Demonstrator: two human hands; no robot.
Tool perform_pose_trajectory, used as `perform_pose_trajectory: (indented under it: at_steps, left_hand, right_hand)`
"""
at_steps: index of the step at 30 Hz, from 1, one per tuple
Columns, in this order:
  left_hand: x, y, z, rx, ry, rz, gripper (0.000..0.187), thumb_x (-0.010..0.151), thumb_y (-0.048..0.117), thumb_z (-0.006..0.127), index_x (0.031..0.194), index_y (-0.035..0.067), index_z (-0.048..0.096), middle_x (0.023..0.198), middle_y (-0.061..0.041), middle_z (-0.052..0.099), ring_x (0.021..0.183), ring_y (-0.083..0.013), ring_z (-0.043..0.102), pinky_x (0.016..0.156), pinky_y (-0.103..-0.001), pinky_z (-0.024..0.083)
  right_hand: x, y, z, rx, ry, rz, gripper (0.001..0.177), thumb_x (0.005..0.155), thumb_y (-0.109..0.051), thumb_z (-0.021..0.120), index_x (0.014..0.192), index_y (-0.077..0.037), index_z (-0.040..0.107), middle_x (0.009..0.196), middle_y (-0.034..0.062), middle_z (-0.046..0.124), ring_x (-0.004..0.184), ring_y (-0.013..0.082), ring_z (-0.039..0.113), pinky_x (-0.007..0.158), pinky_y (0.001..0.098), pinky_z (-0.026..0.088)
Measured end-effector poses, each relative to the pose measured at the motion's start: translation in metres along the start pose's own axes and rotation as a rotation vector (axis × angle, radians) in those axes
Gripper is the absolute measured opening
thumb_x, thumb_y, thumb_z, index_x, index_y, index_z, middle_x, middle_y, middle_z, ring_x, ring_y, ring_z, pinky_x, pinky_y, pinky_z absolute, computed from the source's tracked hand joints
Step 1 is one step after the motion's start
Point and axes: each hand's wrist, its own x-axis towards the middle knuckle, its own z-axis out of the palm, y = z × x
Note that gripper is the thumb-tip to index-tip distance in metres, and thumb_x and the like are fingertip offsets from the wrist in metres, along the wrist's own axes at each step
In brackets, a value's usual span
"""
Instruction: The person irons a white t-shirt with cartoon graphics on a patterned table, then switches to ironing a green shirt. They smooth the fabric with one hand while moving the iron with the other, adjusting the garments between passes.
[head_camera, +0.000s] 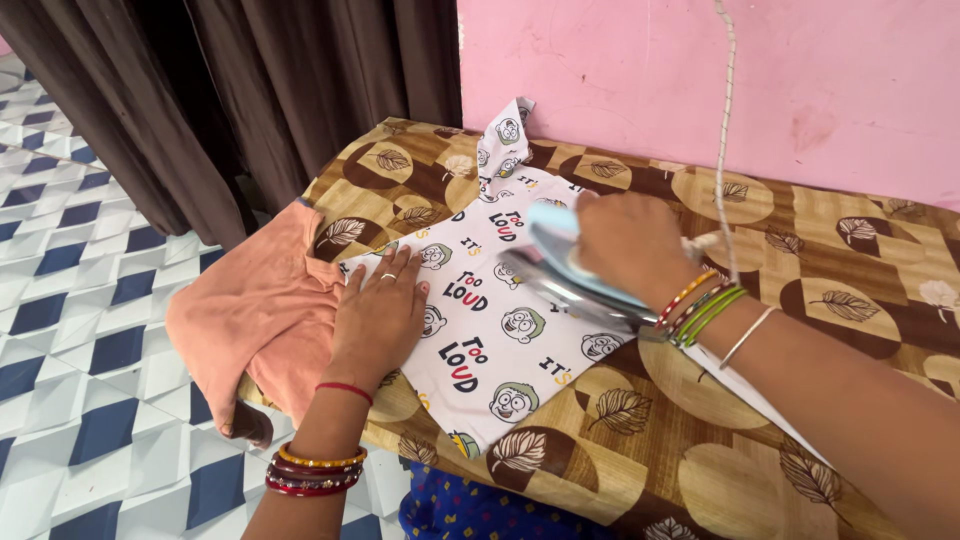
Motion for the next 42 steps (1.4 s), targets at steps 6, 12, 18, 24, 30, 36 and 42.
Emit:
perform_pose_trajectory:
  at_steps: [6, 12, 18, 24, 30, 36, 42]
  left_hand:
    - [0.005, 0.008, -0.003, 0.036, 0.037, -0.012, 0.05, 0.1, 0.033, 0.04, 0.144, 0.012, 0.051, 0.154, -0.007, 0.048, 0.145, -0.0231, 0.039, 0.117, -0.051, 0.027]
    - [0.037, 0.061, 0.0, -0.027, 0.051, 0.152, 0.046, 0.101, 0.031, 0.044, 0.138, 0.008, 0.057, 0.142, -0.013, 0.059, 0.139, -0.0283, 0.049, 0.113, -0.052, 0.035]
    - [0.07, 0.13, 0.018, -0.163, -0.15, 0.244, 0.044, 0.104, 0.032, 0.042, 0.138, 0.009, 0.058, 0.144, -0.012, 0.059, 0.139, -0.0268, 0.051, 0.116, -0.051, 0.035]
    - [0.075, 0.15, 0.046, -0.18, -0.035, 0.297, 0.057, 0.101, 0.042, 0.04, 0.146, 0.008, 0.047, 0.156, -0.013, 0.042, 0.147, -0.0273, 0.034, 0.118, -0.051, 0.021]
    - [0.073, 0.149, 0.045, -0.175, -0.082, 0.314, 0.064, 0.101, 0.048, 0.037, 0.15, 0.008, 0.042, 0.159, -0.012, 0.036, 0.149, -0.0267, 0.027, 0.12, -0.049, 0.017]
    - [0.068, 0.148, 0.034, -0.169, -0.107, 0.32, 0.063, 0.101, 0.049, 0.037, 0.151, 0.01, 0.043, 0.16, -0.011, 0.037, 0.15, -0.0253, 0.028, 0.121, -0.049, 0.017]
    - [0.069, 0.148, 0.036, -0.127, -0.117, 0.328, 0.063, 0.101, 0.049, 0.038, 0.151, 0.011, 0.043, 0.16, -0.012, 0.036, 0.15, -0.0254, 0.028, 0.121, -0.05, 0.018]
  right_hand:
    - [-0.023, 0.057, 0.003, -0.02, -0.108, 0.229, 0.028, 0.085, -0.021, 0.066, 0.104, 0.0, 0.065, 0.098, 0.0197, 0.074, 0.092, 0.0366, 0.074, 0.08, 0.0491, 0.059]
    - [-0.063, 0.089, -0.028, 0.057, -0.445, 0.362, 0.055, 0.095, -0.042, 0.059, 0.125, 0.002, 0.045, 0.096, 0.0228, 0.074, 0.088, 0.0391, 0.075, 0.078, 0.0508, 0.057]
    - [-0.102, 0.076, -0.072, 0.146, -0.621, 0.498, 0.043, 0.107, -0.04, 0.039, 0.136, -0.008, 0.039, 0.095, 0.0185, 0.073, 0.08, 0.0357, 0.075, 0.077, 0.0464, 0.055]
    - [-0.105, 0.088, -0.068, 0.299, -0.546, 0.464, 0.052, 0.099, -0.037, 0.048, 0.147, -0.022, 0.034, 0.092, 0.0161, 0.075, 0.081, 0.0316, 0.076, 0.08, 0.0474, 0.055]
    - [-0.049, 0.09, -0.032, 0.26, -0.326, 0.295, 0.051, 0.099, -0.036, 0.045, 0.145, -0.015, 0.038, 0.096, 0.0202, 0.071, 0.088, 0.0386, 0.07, 0.079, 0.052, 0.053]
    - [-0.04, 0.081, -0.029, 0.25, -0.309, 0.208, 0.052, 0.103, -0.034, 0.043, 0.148, -0.01, 0.034, 0.09, 0.0215, 0.069, 0.084, 0.0411, 0.067, 0.077, 0.0538, 0.051]
    - [-0.106, 0.091, -0.063, 0.258, -0.561, 0.429, 0.057, 0.103, -0.035, 0.043, 0.155, -0.02, 0.024, 0.083, 0.0199, 0.072, 0.078, 0.0346, 0.072, 0.075, 0.0495, 0.055]
